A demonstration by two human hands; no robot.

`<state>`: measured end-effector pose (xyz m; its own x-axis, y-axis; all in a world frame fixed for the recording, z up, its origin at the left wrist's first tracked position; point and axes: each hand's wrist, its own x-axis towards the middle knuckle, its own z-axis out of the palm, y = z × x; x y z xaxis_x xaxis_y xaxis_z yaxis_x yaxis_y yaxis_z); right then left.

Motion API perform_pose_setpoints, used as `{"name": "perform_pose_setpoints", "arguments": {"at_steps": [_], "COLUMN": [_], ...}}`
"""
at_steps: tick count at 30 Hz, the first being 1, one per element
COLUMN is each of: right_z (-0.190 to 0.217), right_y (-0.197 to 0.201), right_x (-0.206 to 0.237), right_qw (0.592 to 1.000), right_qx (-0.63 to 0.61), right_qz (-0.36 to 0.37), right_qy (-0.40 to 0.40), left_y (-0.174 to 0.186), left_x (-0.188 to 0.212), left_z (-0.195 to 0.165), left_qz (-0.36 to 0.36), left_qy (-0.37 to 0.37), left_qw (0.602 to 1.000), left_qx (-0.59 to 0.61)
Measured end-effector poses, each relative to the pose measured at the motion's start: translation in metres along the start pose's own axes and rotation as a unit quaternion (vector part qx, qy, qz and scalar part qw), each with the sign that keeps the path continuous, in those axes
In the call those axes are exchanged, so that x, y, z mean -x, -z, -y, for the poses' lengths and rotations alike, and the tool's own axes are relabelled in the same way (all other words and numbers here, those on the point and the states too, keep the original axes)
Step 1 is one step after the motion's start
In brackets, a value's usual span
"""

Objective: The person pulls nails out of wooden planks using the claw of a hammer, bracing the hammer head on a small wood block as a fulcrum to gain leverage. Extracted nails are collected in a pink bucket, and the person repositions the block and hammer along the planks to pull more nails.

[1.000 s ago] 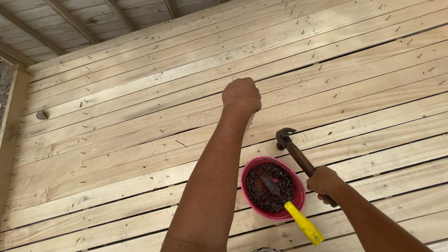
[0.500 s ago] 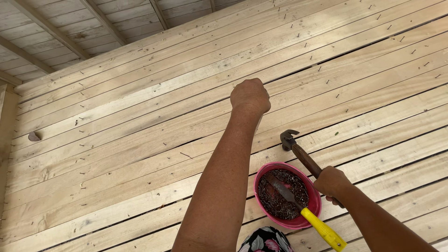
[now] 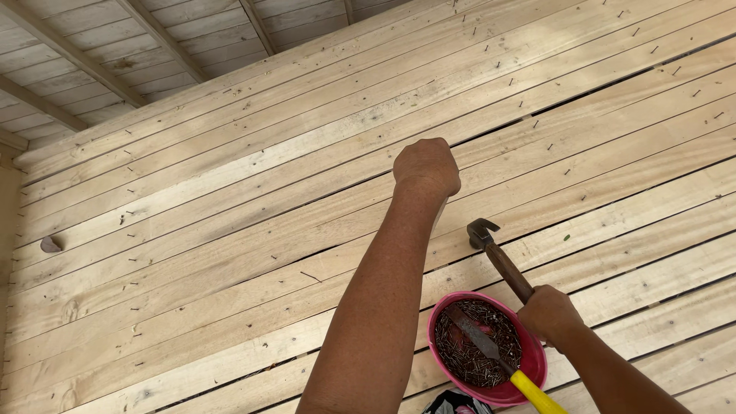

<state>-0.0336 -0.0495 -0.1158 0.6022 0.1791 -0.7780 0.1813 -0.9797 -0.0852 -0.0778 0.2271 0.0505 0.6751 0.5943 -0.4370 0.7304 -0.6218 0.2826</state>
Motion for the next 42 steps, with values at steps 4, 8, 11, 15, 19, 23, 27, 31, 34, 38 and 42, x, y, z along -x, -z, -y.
{"name": "perform_pose_setpoints", "arguments": {"at_steps": [4, 8, 11, 15, 19, 23, 27, 31, 34, 38, 42], "right_z": [0.011, -0.003, -0.007, -0.011, -0.015, -0.016, -0.014, -0.014, -0.015, -0.019, -0.024], "right_y": [0.001, -0.003, -0.010, -0.015, -0.014, -0.015, -0.017, -0.018, -0.018, -0.019, -0.022], "right_x": [-0.021, -0.029, -0.034, -0.035, -0.038, -0.042, -0.039, -0.036, -0.038, -0.045, -0.054], "right_qw": [0.999, 0.999, 0.999, 0.998, 0.999, 0.998, 0.999, 0.998, 0.999, 0.999, 0.999], "right_qx": [-0.047, -0.034, -0.039, -0.050, -0.035, -0.035, 0.026, -0.010, -0.011, -0.025, -0.016], "right_qz": [-0.004, -0.020, -0.006, -0.025, -0.030, -0.055, -0.016, -0.047, -0.044, -0.027, -0.005], "right_qy": [0.002, 0.005, -0.004, -0.007, -0.016, -0.008, -0.030, -0.033, -0.023, -0.024, -0.030], "left_y": [0.005, 0.013, 0.028, 0.062, 0.067, 0.052, 0.043, 0.037, 0.034, 0.035, 0.039], "left_x": [0.003, 0.009, 0.012, -0.002, -0.019, -0.030, -0.034, -0.028, -0.025, -0.030, -0.032], "left_z": [0.007, 0.006, 0.015, 0.036, 0.051, 0.062, 0.062, 0.045, 0.032, 0.032, 0.054], "left_qz": [-0.021, 0.011, 0.021, -0.004, -0.048, -0.109, -0.069, -0.071, -0.063, -0.054, -0.059], "left_qy": [-0.002, -0.005, -0.007, 0.002, 0.017, 0.000, -0.004, -0.025, -0.037, -0.026, 0.039], "left_qw": [1.000, 1.000, 1.000, 1.000, 0.998, 0.994, 0.997, 0.997, 0.997, 0.998, 0.995], "left_qx": [0.006, 0.027, 0.008, 0.028, 0.032, 0.021, 0.028, 0.028, 0.011, 0.018, 0.067]}}
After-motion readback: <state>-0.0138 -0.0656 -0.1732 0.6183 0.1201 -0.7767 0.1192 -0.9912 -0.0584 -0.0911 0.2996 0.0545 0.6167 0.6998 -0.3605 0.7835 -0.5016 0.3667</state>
